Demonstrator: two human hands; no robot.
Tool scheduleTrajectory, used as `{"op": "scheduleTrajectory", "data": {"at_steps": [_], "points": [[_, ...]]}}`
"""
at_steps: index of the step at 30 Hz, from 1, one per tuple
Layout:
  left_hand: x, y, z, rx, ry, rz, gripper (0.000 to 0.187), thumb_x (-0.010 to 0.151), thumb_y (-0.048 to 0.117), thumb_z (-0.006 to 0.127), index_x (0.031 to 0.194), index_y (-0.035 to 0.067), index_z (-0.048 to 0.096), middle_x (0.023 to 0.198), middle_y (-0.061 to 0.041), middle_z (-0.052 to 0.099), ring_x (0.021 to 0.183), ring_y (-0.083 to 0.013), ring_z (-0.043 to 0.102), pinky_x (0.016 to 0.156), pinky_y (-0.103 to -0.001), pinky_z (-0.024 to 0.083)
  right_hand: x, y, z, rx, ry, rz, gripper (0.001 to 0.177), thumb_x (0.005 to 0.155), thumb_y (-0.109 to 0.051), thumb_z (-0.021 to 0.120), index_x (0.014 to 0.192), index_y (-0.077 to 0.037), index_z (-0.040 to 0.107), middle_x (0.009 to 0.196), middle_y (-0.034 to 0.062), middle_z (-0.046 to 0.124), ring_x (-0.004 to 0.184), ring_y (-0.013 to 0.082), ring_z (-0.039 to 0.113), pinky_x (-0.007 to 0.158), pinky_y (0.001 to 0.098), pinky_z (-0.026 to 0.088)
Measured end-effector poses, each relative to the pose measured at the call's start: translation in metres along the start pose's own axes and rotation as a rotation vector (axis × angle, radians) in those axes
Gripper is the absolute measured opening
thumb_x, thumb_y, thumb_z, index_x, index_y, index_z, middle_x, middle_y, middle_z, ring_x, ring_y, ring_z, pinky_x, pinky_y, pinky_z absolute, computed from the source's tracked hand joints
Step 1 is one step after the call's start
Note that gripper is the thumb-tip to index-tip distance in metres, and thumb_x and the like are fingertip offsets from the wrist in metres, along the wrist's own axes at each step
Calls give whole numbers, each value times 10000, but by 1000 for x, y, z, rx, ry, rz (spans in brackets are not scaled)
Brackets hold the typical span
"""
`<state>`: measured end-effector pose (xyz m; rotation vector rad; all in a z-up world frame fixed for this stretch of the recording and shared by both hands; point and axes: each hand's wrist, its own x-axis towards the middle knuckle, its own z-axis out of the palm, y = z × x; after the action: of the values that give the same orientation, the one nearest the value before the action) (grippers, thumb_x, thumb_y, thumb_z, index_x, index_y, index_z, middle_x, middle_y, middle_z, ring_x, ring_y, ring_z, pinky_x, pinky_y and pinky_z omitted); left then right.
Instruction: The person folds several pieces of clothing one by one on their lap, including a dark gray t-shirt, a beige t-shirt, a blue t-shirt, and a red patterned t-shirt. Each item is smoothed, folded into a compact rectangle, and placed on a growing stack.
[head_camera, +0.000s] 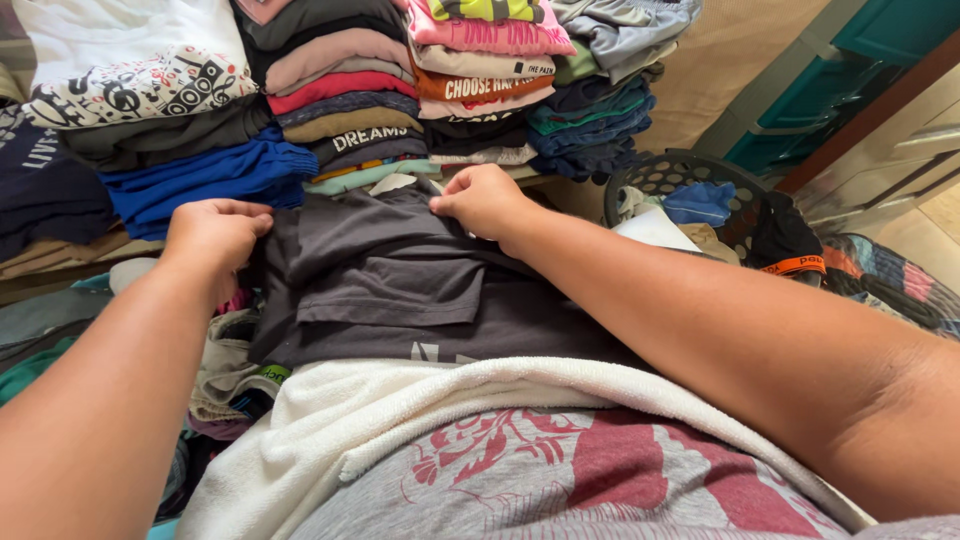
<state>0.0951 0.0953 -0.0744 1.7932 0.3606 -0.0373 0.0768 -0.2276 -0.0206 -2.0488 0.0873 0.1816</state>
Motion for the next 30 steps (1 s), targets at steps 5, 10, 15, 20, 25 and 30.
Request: {"op": "scheduleTrajectory", "data": {"at_steps": [5, 10, 15, 20, 25, 30], "points": [[-10, 15, 10, 258, 50, -13, 177, 911, 188, 695, 1011, 63, 769, 868, -75, 723, 690, -191, 616, 623, -351, 484, 0, 4, -4, 16, 94, -100, 242, 805, -201, 827, 977, -86, 700, 802, 15, 687, 669, 101, 605, 594, 292, 502], [-26, 35, 37, 283, -237, -364, 523, 956, 569, 697, 933, 46, 707, 834, -51, 609, 666, -202, 540, 600, -399, 467, 0, 1, 5, -164, 90, -216, 316, 791, -267, 848, 1024, -114, 700, 786, 29, 702, 693, 126, 651, 650, 297, 535], [-50, 53, 52, 247, -19, -17, 281, 934, 322, 732, 937, 45, 689, 913, -104, 695, 802, -233, 607, 710, -426, 492, 2, -2, 5, -155, 138, -120, 188, 782, -226, 816, 810, -49, 762, 737, 59, 730, 666, 149, 665, 632, 324, 536], [-68, 69, 48, 284, 139, 99, 249, 902, 281, 738, 920, 45, 659, 938, -116, 689, 855, -243, 624, 777, -415, 497, -1, 1, -2, -180, 114, 10, 297, 792, -298, 844, 741, -23, 745, 680, 86, 699, 602, 180, 629, 597, 341, 501], [-70, 76, 49, 400, 229, 339, 275, 907, 288, 744, 868, 36, 641, 922, -146, 682, 862, -268, 603, 799, -421, 488, -10, -6, 2, -170, 210, -243, 203, 731, -245, 825, 733, -55, 755, 624, 45, 691, 571, 141, 640, 575, 306, 512], [-68, 82, 41, -546, 54, 204, 55, 871, 131, 725, 883, 126, 671, 911, -40, 689, 857, -165, 632, 767, -324, 523, -31, -26, -8, 67, 321, -269, 161, 793, -203, 711, 735, -53, 708, 639, 38, 642, 596, 132, 570, 576, 330, 477]]}}
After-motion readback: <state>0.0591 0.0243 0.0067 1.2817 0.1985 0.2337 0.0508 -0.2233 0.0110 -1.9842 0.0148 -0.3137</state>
